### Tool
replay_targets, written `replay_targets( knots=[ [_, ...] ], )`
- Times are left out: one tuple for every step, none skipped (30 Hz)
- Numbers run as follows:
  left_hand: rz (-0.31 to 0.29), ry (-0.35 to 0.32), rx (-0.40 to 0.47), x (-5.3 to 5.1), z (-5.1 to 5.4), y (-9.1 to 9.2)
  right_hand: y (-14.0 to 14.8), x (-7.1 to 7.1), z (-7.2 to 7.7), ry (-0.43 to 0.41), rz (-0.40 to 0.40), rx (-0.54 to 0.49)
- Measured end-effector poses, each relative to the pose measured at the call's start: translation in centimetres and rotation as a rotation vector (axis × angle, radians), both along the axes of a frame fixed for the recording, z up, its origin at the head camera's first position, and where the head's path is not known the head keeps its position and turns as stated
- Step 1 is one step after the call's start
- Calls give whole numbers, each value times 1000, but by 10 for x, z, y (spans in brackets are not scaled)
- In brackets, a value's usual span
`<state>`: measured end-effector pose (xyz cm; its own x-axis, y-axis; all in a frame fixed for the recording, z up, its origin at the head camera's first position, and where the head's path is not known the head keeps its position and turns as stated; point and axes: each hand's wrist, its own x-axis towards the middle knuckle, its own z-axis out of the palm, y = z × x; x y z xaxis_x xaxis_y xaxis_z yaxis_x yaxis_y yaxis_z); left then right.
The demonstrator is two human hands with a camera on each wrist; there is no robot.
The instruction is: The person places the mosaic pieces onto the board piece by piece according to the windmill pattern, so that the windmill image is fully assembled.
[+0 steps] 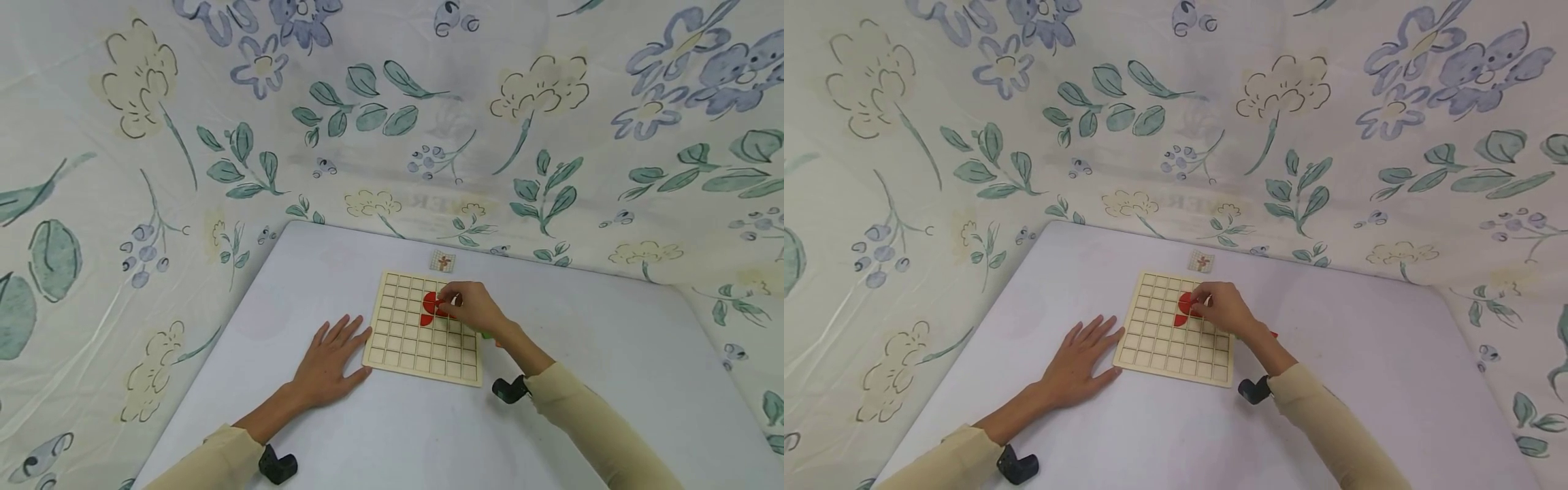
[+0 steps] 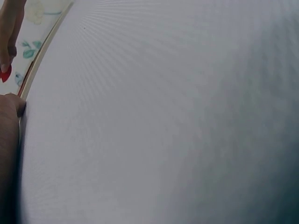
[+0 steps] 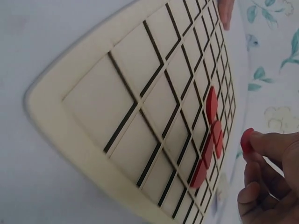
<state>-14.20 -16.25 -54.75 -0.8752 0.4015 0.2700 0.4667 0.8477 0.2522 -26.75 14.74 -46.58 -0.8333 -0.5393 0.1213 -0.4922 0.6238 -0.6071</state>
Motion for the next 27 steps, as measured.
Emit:
replay_targets(
  knots=[
    [0,1,1,0,0,0,-3,0,0,-3,3,3],
    [-1,1,2,0,0,0,-6,1,0,-8,5,6],
    [-1,1,1,0,-1,0,-9,1,-1,-16,3,8],
    [-1,-1,2,0,-1,0,-12,1,-1,-26,0,6],
    [-2,-4,4,0,-1,0,-15,1,-1,-36,0,0],
    [-1,-5,5,0,0,0,-17,1,-2,-43,-1,-4],
    [0,-7,5,0,0,0,-20,1,-3,-50,-1,-11],
    [0,-8,4,0,0,0,-22,1,-4,-55,4,-28],
    [0,-7,4,0,1,1,-25,1,-5,-61,6,-42],
    [1,-5,4,0,1,1,-27,1,-7,-64,7,-54],
    [1,-3,2,0,1,1,-30,2,-8,-65,7,-63],
    [3,1,-2,0,1,0,-32,2,-9,-67,5,-70],
    [3,2,-5,0,2,0,-35,2,-11,-75,-2,-78],
    [2,5,-6,0,2,0,-37,2,-12,-82,-11,-83],
    [2,8,-7,0,2,0,-39,3,-13,-91,-26,-81],
    [1,10,-7,0,2,0,-41,3,-14,-101,-37,-81],
    [1,11,-7,-1,2,0,-43,4,-14,-112,-43,-86],
    [0,12,-7,0,2,1,-45,4,-15,-122,-49,-88],
    [0,13,-5,0,2,1,-46,4,-16,-131,-57,-86],
    [0,15,-5,0,2,1,-47,5,-18,-132,-58,-84],
    [0,16,-5,0,2,1,-48,5,-19,-129,-59,-82],
    [0,16,-4,0,2,1,-49,6,-20,-120,-60,-73],
    [1,17,-5,0,2,0,-50,6,-22,-108,-60,-62],
    [1,17,-7,0,2,0,-51,6,-23,-88,-57,-47],
    [2,18,-7,0,2,0,-52,7,-24,-65,-54,-30],
    [2,18,-8,0,1,0,-53,7,-24,-41,-51,-17],
    [2,18,-7,0,1,0,-53,8,-25,-20,-48,-5]
  ],
)
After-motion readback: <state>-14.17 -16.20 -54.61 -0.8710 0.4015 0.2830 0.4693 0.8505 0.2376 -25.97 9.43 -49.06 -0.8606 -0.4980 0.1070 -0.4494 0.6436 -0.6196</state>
